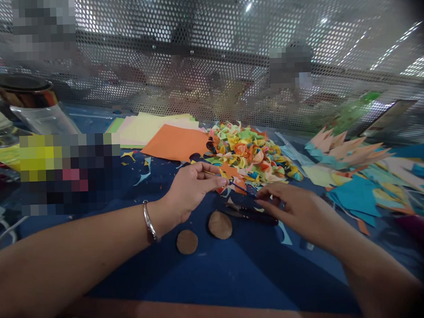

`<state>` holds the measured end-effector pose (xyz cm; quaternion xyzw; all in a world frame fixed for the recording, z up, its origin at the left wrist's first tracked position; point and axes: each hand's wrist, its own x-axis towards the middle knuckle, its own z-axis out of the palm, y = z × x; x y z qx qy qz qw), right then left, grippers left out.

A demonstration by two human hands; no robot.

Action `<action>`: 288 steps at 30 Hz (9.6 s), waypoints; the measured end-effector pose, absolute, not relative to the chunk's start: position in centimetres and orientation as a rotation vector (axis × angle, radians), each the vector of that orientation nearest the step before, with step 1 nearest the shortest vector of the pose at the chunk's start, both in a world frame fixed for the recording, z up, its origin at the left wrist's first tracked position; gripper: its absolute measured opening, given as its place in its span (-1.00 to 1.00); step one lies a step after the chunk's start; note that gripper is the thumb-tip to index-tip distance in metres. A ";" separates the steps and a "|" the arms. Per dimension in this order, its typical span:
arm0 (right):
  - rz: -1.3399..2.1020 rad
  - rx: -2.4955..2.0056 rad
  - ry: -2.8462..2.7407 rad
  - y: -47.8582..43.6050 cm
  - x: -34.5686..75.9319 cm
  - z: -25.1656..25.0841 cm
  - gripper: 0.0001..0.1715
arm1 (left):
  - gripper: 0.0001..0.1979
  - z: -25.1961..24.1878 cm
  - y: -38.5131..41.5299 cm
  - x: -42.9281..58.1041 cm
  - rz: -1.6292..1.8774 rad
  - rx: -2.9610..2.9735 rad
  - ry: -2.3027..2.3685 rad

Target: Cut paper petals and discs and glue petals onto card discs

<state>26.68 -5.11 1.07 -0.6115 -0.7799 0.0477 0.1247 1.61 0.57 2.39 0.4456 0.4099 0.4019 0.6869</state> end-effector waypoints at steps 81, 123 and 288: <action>0.434 -1.485 -2.189 -6.4 25.1 1.0 -0.69 | -0.85 2.7 1.3 -0.1 0.365 1.435 0.790; 0.355 -1.277 -2.231 -6.3 24.8 1.3 -0.73 | -0.81 1.9 1.8 0.6 0.481 1.564 0.673; 0.082 -1.845 -2.162 -4.4 28.8 0.6 -0.51 | -0.83 0.1 5.1 0.5 0.646 2.730 0.753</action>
